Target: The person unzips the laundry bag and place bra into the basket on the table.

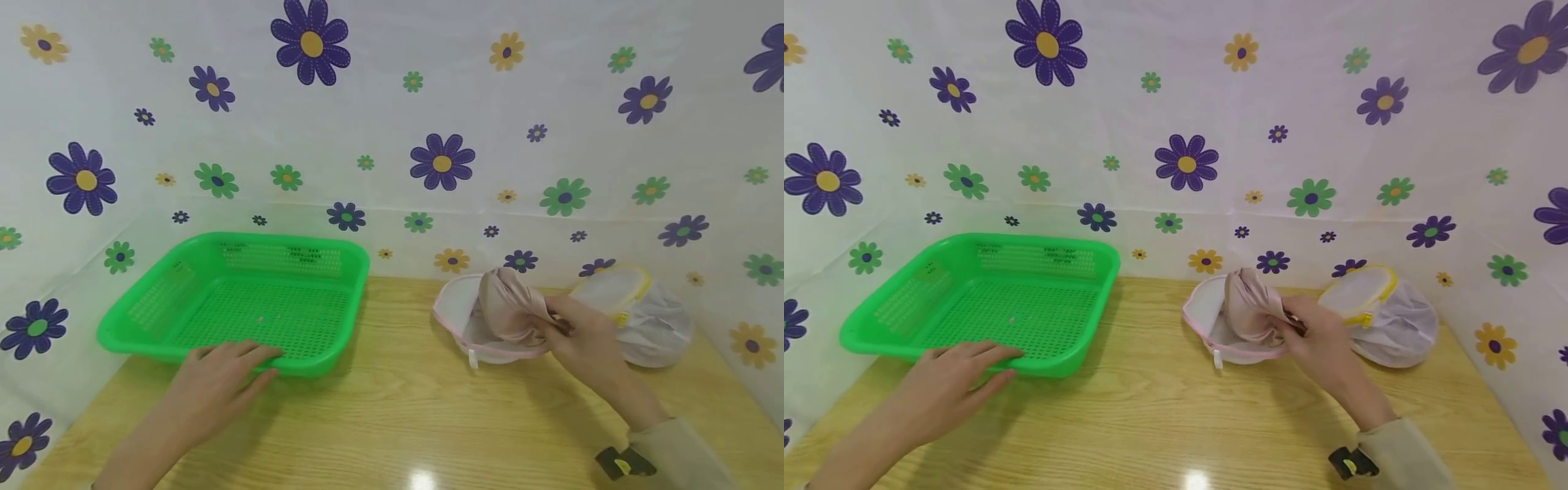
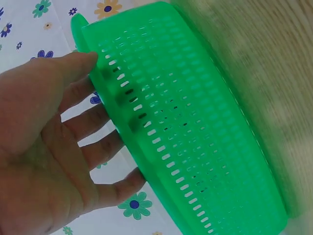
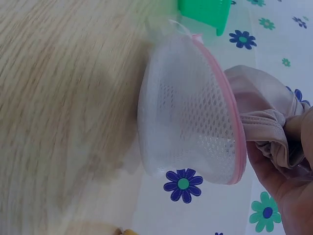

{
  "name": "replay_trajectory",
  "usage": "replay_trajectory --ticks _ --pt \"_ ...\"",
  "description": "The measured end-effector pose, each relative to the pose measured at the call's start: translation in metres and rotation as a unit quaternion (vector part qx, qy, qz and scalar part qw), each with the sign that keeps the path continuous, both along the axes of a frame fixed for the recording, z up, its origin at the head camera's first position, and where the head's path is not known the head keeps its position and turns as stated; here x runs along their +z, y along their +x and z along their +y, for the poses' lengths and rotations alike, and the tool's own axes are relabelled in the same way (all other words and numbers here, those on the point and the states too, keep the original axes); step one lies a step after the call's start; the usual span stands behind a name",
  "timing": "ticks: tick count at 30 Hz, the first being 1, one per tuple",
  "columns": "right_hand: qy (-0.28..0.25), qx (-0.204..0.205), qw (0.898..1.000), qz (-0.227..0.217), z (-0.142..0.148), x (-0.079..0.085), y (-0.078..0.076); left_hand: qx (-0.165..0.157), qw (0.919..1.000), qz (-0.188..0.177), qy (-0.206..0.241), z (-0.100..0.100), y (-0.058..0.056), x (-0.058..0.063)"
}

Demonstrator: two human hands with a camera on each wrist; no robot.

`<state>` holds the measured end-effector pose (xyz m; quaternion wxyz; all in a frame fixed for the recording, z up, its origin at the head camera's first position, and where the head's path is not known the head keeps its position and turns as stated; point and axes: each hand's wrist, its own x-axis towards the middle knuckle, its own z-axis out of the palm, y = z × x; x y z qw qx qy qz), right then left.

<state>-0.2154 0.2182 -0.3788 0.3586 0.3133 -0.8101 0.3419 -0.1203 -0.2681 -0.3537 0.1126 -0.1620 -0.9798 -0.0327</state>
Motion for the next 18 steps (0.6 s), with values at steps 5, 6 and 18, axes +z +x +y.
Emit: replay_trajectory --ticks 5,6,18 --pt "0.011 0.019 0.999 0.031 0.001 0.003 0.001 -0.006 1.0 0.001 0.0 -0.003 -0.002 -0.003" --pt "0.003 0.022 0.999 0.03 0.001 0.005 0.002 -0.007 1.0 0.002 -0.001 -0.003 -0.002 -0.003" --pt "-0.053 0.061 0.996 0.049 -0.005 0.025 0.007 -0.007 0.9999 0.011 -0.006 -0.004 -0.001 -0.005"
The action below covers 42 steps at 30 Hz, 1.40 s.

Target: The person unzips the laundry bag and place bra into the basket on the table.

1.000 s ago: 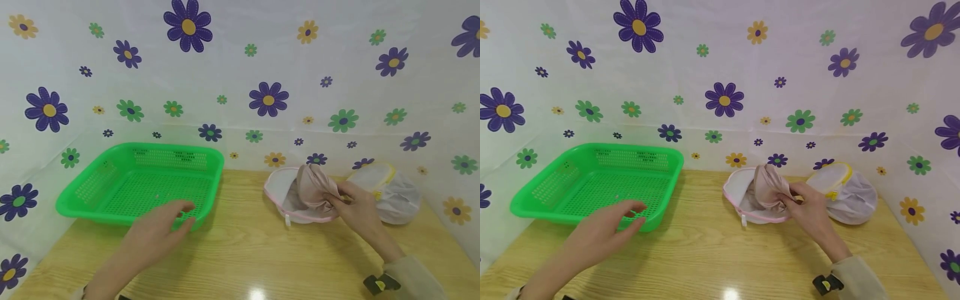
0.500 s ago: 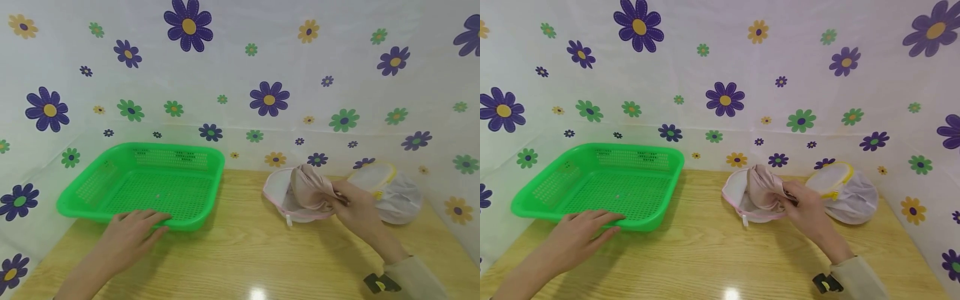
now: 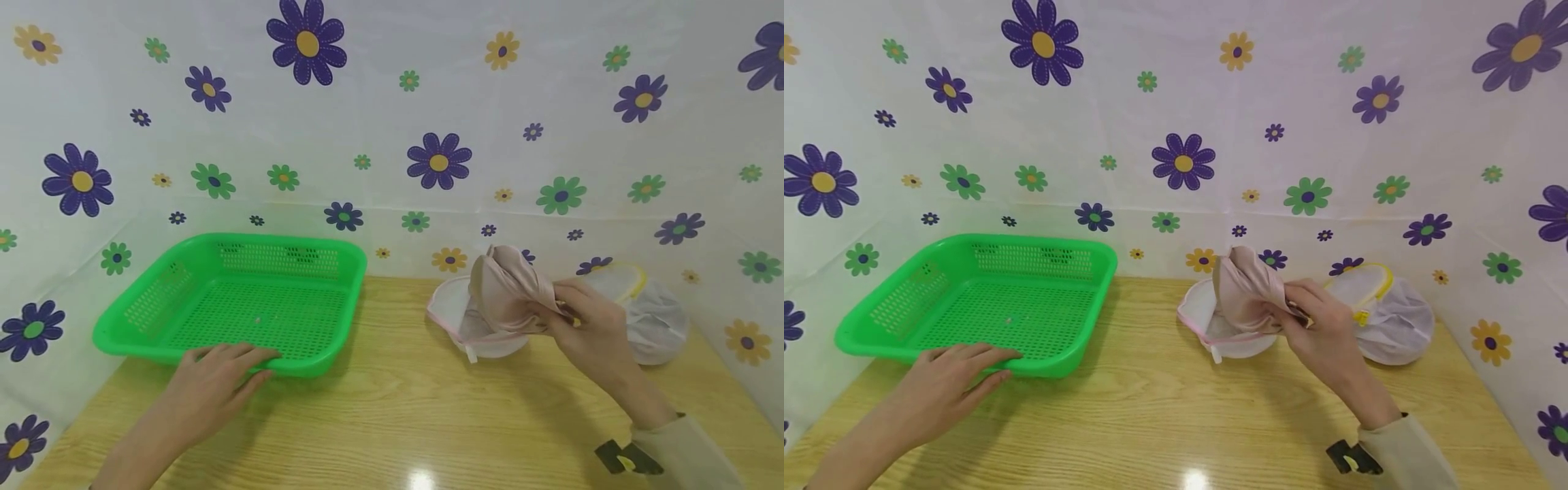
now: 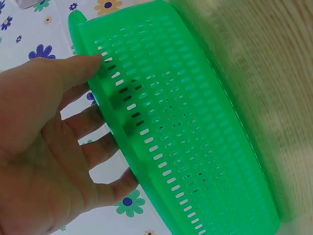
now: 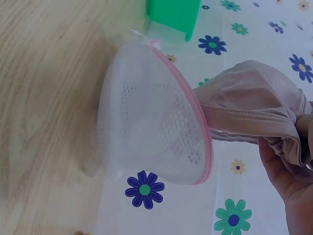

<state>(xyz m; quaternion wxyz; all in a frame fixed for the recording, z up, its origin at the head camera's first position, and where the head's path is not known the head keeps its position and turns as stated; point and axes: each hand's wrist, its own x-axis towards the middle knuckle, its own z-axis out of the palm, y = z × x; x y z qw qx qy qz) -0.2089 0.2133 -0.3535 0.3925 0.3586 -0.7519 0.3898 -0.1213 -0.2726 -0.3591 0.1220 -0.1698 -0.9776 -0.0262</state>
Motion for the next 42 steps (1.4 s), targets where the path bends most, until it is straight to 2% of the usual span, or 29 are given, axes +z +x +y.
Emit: replay_trajectory --ticks 7,11,14,18,21,29,38,42 --pt "-0.014 0.002 1.0 0.022 -0.006 0.007 -0.001 -0.01 0.9999 0.014 0.004 -0.005 0.0 -0.003" --pt "-0.035 0.001 0.999 0.039 -0.01 0.013 -0.003 -0.008 0.9996 0.019 0.021 -0.008 0.0 -0.002" --pt "-0.052 0.007 0.997 0.049 -0.012 0.016 -0.005 -0.016 0.9975 0.052 0.046 -0.012 0.0 -0.002" --pt "-0.064 0.011 0.996 0.055 -0.015 0.022 -0.009 -0.046 0.9882 0.129 0.069 -0.018 0.0 -0.004" --pt "-0.073 0.011 0.996 0.056 -0.019 0.027 -0.012 -0.059 0.983 0.158 0.071 -0.022 -0.001 -0.006" --pt "-0.139 0.067 0.986 0.066 -0.039 0.038 -0.019 -0.055 0.983 0.16 0.072 -0.024 0.0 -0.008" --pt "-0.198 0.088 0.972 0.09 -0.061 0.05 -0.029 -0.054 0.984 0.155 0.07 -0.023 0.0 -0.008" --pt "-0.207 0.093 0.969 0.097 -0.072 0.055 -0.03 -0.049 0.9842 0.153 0.073 -0.023 0.001 -0.008"
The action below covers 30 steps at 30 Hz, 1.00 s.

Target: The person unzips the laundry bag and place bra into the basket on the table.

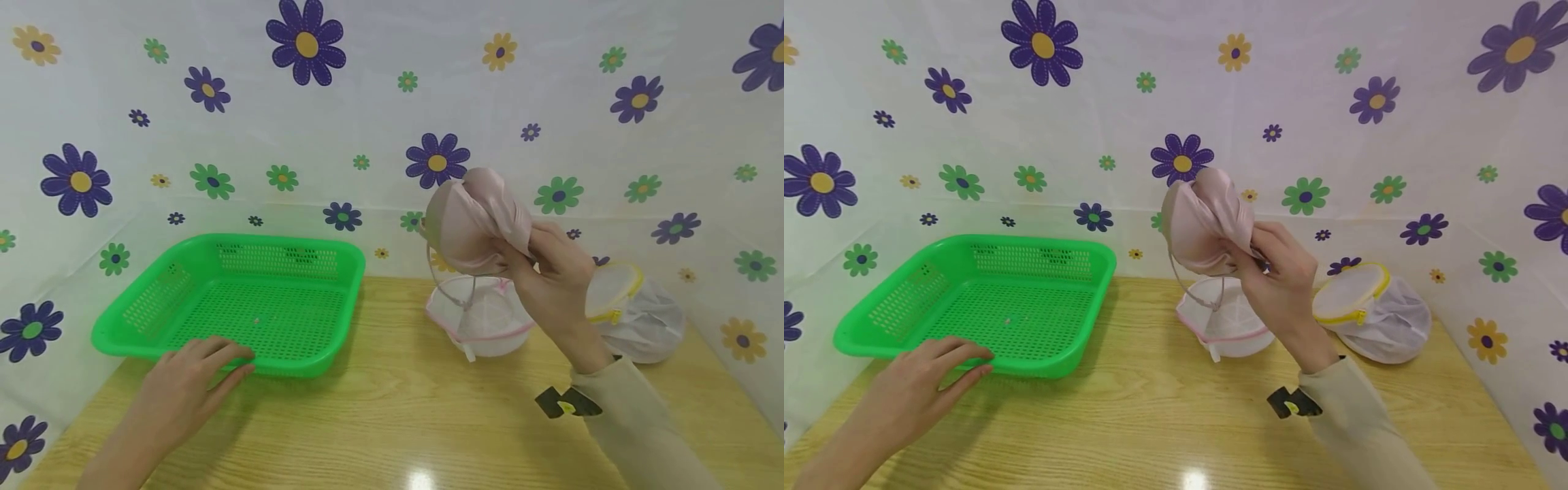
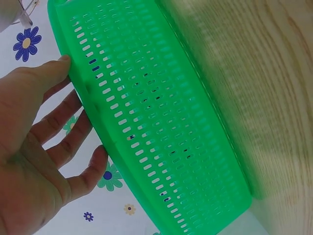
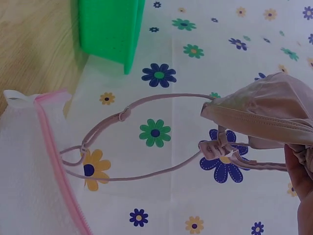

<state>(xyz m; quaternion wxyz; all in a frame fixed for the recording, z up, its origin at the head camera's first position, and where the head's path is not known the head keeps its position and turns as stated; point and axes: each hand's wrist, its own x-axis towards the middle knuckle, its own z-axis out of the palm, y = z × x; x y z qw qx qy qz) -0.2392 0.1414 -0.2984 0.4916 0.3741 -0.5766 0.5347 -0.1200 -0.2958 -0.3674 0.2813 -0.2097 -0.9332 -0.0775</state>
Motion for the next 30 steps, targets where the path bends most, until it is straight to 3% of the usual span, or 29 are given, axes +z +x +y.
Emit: replay_trajectory --ticks 9,12,19,25,30 --pt "0.019 -0.052 0.998 0.011 -0.016 0.018 0.001 0.004 0.9999 -0.007 0.007 0.002 0.0 0.001" --pt "0.012 -0.046 0.999 0.016 -0.022 0.023 0.0 0.006 0.9999 -0.008 0.008 0.002 0.001 0.001" --pt "0.013 0.013 1.0 0.02 -0.042 0.032 -0.004 0.011 0.9999 -0.009 0.009 0.001 0.001 0.0" --pt "0.025 -0.01 0.999 0.039 -0.059 0.042 -0.007 0.012 0.9998 -0.012 0.009 0.0 0.001 -0.001" --pt "0.022 -0.005 0.998 0.057 -0.072 0.051 -0.009 0.013 0.9998 -0.011 0.009 0.0 0.001 -0.002"
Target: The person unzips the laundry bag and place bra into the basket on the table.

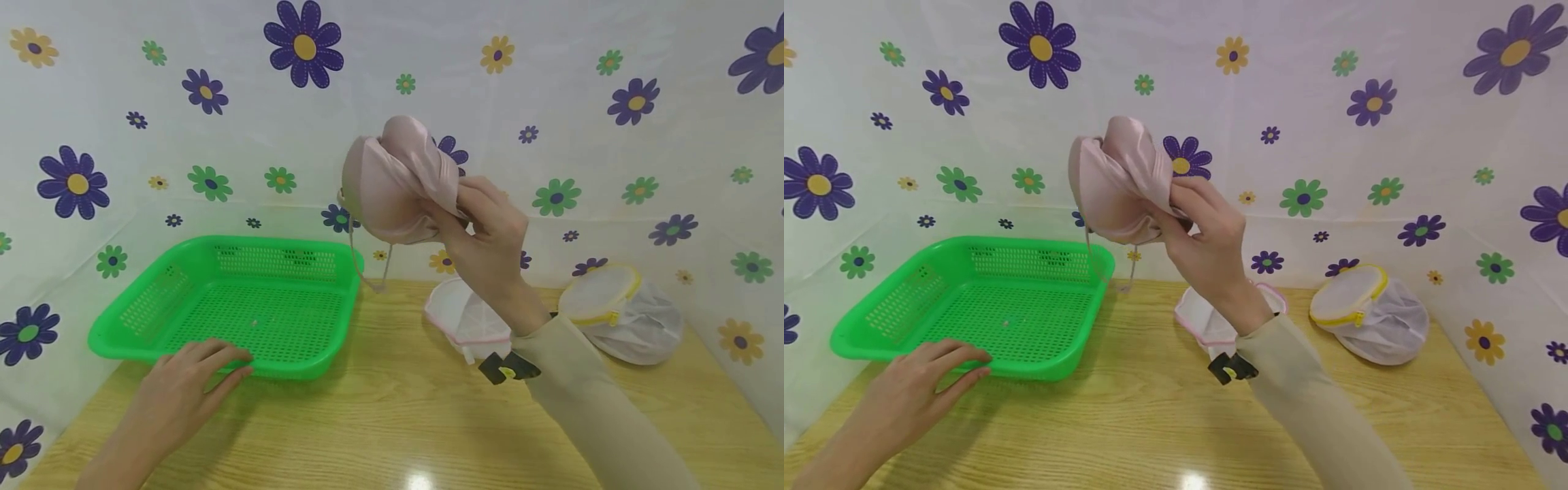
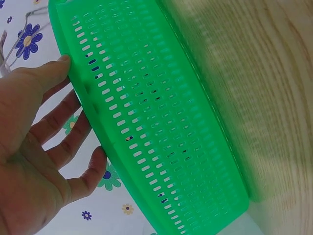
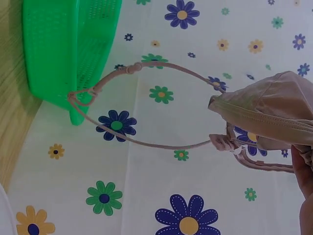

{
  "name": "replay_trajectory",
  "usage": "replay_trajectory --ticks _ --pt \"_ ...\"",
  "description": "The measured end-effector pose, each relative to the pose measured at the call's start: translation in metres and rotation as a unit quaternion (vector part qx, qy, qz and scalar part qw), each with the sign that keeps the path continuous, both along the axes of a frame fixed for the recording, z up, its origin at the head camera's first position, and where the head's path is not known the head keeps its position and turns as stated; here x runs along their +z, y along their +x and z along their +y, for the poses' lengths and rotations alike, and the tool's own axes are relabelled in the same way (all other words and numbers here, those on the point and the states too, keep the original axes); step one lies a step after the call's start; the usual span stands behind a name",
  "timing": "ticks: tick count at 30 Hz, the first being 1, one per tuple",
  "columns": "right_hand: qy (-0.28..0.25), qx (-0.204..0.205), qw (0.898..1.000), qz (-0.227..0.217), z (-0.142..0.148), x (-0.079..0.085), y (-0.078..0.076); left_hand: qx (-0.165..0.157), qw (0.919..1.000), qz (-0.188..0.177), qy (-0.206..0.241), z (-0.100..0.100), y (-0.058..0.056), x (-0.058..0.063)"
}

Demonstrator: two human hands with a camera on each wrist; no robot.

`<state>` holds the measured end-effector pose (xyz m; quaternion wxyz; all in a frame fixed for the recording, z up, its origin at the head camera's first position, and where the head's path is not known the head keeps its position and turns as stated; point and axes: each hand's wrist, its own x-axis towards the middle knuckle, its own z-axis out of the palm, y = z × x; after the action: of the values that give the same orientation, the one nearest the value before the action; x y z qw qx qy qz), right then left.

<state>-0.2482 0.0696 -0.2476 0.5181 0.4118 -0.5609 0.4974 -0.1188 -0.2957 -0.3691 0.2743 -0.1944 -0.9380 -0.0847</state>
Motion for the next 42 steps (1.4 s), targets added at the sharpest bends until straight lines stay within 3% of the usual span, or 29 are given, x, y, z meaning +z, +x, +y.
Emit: replay_trajectory --ticks 6,11,19,28,35,42 --pt "0.016 -0.012 1.0 0.016 -0.015 0.008 -0.001 0.0 1.0 0.002 0.003 0.001 -0.001 -0.001" --pt "0.063 -0.007 0.998 0.007 -0.031 0.005 -0.001 0.003 0.9999 0.005 0.011 0.0 -0.001 -0.002" --pt "0.152 0.024 0.988 -0.033 -0.062 -0.03 -0.011 -0.005 0.9998 0.007 0.02 0.001 -0.002 -0.003" --pt "0.22 0.02 0.973 -0.07 -0.081 -0.066 -0.023 -0.01 0.9996 0.017 0.021 0.001 -0.002 -0.001" --pt "0.293 0.021 0.951 -0.098 -0.09 -0.09 -0.027 -0.004 0.9998 0.008 0.016 0.0 -0.001 -0.001" --pt "0.342 0.003 0.931 -0.127 -0.094 -0.102 -0.027 -0.001 0.9997 0.01 0.022 -0.001 -0.002 -0.003"
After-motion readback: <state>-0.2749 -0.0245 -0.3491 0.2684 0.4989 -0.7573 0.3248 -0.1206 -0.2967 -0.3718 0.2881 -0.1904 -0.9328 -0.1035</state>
